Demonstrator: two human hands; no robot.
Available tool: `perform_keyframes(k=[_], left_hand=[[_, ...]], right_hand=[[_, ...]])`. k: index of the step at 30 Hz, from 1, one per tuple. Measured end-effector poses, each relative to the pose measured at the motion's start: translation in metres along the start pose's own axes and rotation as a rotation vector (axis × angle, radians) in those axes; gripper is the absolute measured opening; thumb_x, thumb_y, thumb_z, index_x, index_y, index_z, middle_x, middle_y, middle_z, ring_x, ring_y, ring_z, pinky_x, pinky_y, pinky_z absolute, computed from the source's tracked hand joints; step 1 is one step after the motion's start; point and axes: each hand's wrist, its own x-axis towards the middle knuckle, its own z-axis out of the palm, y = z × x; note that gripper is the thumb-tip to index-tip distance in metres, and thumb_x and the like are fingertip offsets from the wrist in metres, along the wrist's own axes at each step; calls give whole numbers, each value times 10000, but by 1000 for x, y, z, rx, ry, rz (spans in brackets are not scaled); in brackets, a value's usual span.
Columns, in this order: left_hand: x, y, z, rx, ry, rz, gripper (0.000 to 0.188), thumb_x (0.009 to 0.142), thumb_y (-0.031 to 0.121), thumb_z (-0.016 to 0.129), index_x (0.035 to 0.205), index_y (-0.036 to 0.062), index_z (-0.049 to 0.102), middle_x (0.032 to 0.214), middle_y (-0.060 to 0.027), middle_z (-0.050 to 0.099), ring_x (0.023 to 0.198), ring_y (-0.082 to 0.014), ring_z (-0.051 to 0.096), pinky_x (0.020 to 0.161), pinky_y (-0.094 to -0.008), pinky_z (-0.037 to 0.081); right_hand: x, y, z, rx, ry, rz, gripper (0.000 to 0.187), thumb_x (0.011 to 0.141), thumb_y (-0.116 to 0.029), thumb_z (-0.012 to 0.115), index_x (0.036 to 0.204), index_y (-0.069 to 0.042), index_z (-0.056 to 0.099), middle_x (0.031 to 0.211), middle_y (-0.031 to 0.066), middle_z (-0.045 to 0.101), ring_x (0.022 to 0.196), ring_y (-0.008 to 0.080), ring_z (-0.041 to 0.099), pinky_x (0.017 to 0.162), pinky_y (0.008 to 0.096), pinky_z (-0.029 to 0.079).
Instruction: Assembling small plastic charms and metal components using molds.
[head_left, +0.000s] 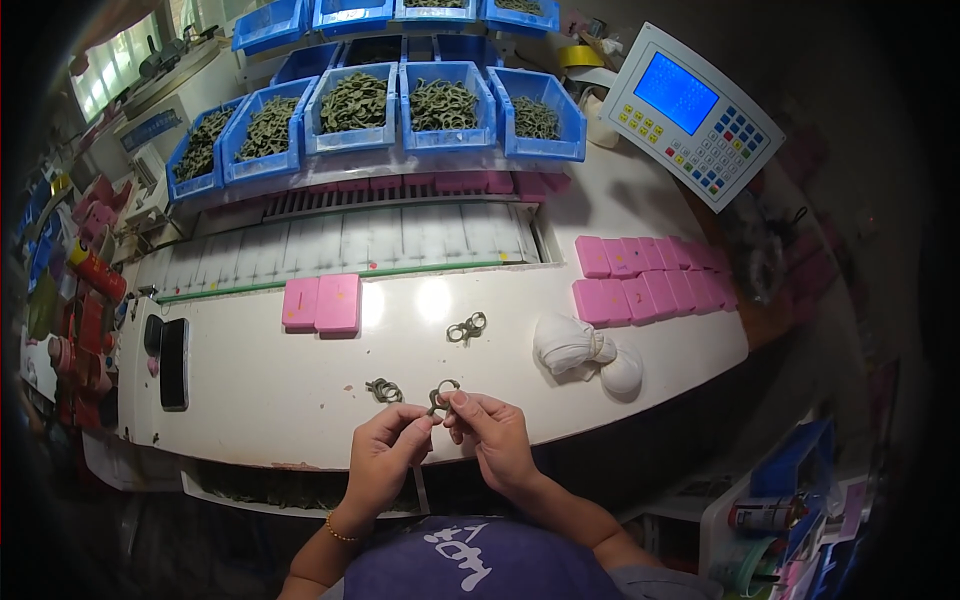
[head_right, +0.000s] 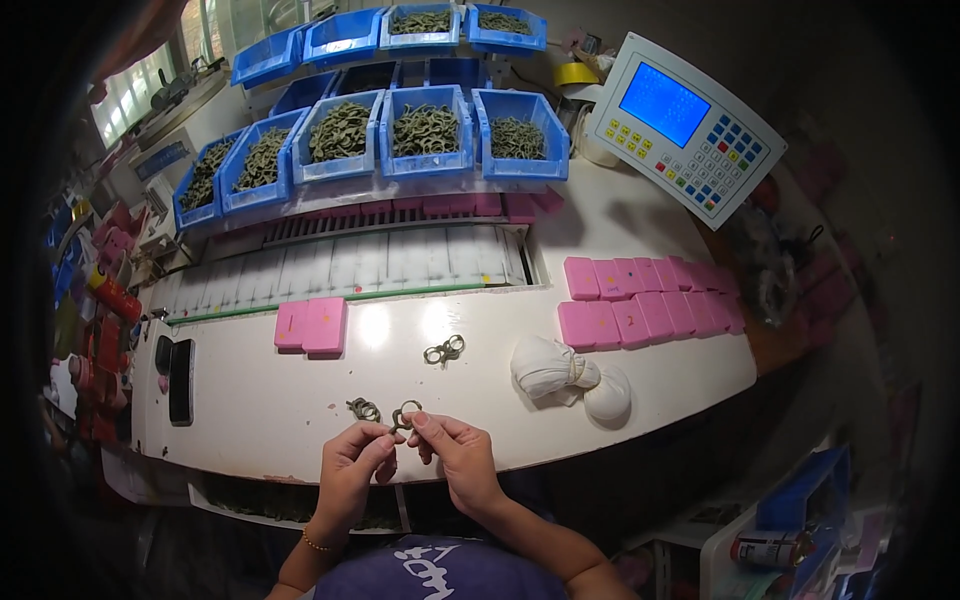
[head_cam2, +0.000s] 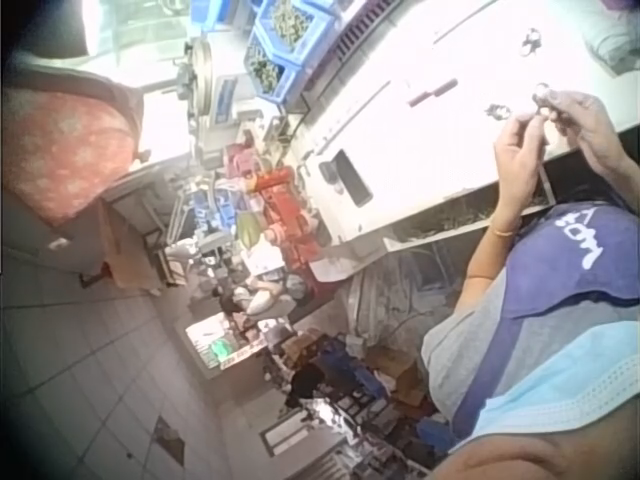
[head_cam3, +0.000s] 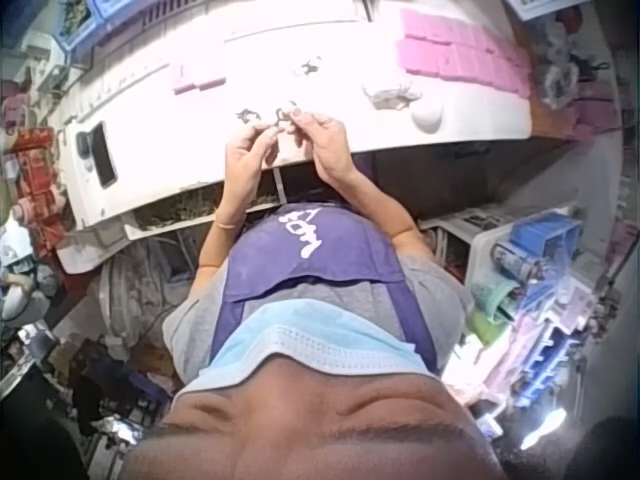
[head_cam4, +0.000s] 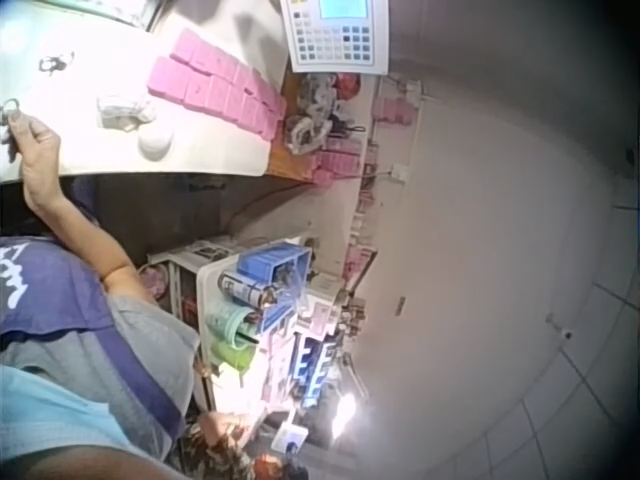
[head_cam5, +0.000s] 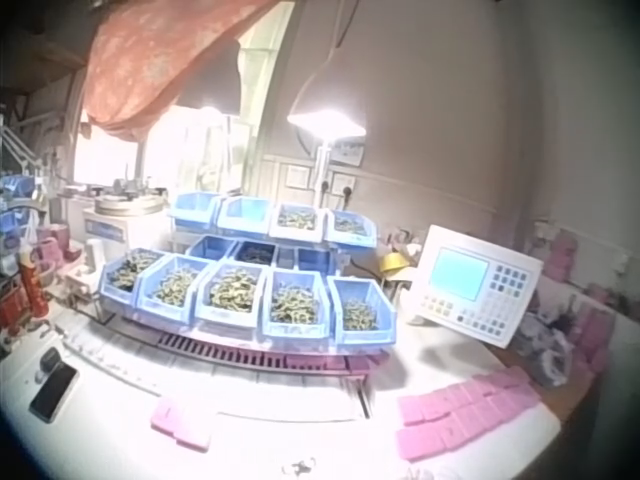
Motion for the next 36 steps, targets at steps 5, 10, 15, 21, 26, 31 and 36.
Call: perform_keyframes(k=[5,10,15,21,26,31,36], left_hand=[[0,-3,5,62,48,15,141,966,115,617,959,-20,655,728,15,581,634,-30,486,560,-189,383],[3,-14,10,428,203,258,132,939,98,636,944,-31,664,714,22,589,628,-34,492,578,-199,408],[2,-10,8,308,180,126,145,920,89,653,1012,-22,659,724,0,604,629,-51,514,582,-226,438],[5,-11,11,593,95,338,172,955,128,633,1057,-11,638,736,12,575,619,-69,513,577,-232,433],[3,-7,6,168,-25,23,194,1009,200,573,1009,13,623,712,28,521,573,-65,444,553,-219,379],[2,-3,13,-226,-111,-182,238,1035,269,526,999,42,589,697,31,444,575,-58,364,557,-225,349],[1,1,14,-290,-149,-193,224,1047,225,489,1052,28,594,717,32,444,582,-56,348,557,-224,337]], right_hand=[[-2,-1,-1,-129,17,-111,225,977,-162,625,1030,39,712,811,41,663,757,85,580,695,227,458],[-5,-2,-2,-326,59,-273,194,965,-129,638,1017,41,717,814,54,673,750,95,606,692,242,477],[-1,-11,-4,-701,116,-601,100,903,-64,696,943,17,738,774,74,689,694,102,620,665,241,484],[-3,-23,1,-740,53,-548,91,897,-79,711,887,8,737,768,64,688,689,99,616,645,238,481],[2,-16,-16,-383,-69,-239,185,931,-169,696,994,5,705,829,28,678,753,91,611,682,236,489],[2,-21,-5,-144,-241,25,194,985,-194,626,1035,-15,680,884,-4,635,868,56,573,813,228,466],[7,-21,-9,-33,-214,72,216,982,-207,624,1016,-9,702,895,1,648,904,86,586,856,245,450]])
